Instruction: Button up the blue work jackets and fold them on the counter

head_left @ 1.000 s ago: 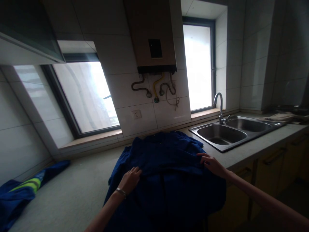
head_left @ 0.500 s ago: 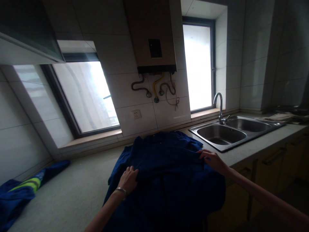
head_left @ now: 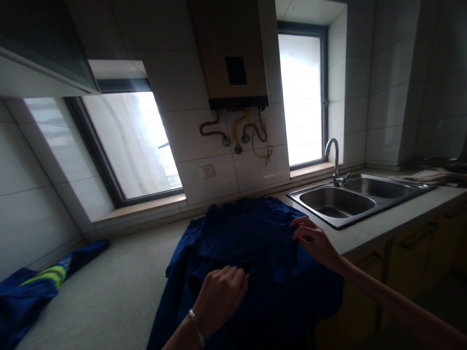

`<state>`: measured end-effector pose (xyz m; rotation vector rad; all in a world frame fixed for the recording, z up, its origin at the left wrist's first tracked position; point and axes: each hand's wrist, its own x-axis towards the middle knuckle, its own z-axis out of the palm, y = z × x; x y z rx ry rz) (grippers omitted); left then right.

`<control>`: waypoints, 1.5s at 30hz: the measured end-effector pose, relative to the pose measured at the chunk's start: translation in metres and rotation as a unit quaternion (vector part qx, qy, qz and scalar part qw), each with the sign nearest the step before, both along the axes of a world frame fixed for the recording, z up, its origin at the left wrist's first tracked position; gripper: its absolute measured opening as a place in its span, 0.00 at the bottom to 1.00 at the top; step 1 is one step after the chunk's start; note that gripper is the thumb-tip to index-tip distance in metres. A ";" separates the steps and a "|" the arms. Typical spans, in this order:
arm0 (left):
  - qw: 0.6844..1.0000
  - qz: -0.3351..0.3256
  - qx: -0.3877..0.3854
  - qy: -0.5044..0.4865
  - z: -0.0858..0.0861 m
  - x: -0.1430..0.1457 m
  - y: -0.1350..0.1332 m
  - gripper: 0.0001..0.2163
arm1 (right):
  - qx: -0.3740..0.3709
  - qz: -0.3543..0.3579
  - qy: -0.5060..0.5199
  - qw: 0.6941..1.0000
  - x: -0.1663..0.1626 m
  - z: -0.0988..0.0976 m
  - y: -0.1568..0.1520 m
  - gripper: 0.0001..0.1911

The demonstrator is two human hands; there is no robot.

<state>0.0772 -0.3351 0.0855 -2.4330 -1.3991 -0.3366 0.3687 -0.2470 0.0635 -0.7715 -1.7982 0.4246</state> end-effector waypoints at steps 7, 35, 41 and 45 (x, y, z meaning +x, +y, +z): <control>0.976 -0.091 0.054 -0.193 0.009 0.058 0.029 0.16 | -0.027 0.047 0.091 0.994 -0.049 0.021 -0.030 0.06; 0.748 -0.050 -0.236 -0.619 -0.023 0.081 0.045 0.13 | -0.255 -0.030 0.013 0.966 -0.066 -0.038 -0.064 0.25; 0.699 -0.034 -0.327 -0.635 -0.022 0.086 0.036 0.15 | -0.263 -0.029 0.000 0.964 -0.062 -0.043 -0.072 0.22; 0.693 0.015 -0.298 -0.657 -0.020 0.087 0.029 0.17 | -0.249 -0.040 0.023 0.967 -0.061 -0.046 -0.077 0.22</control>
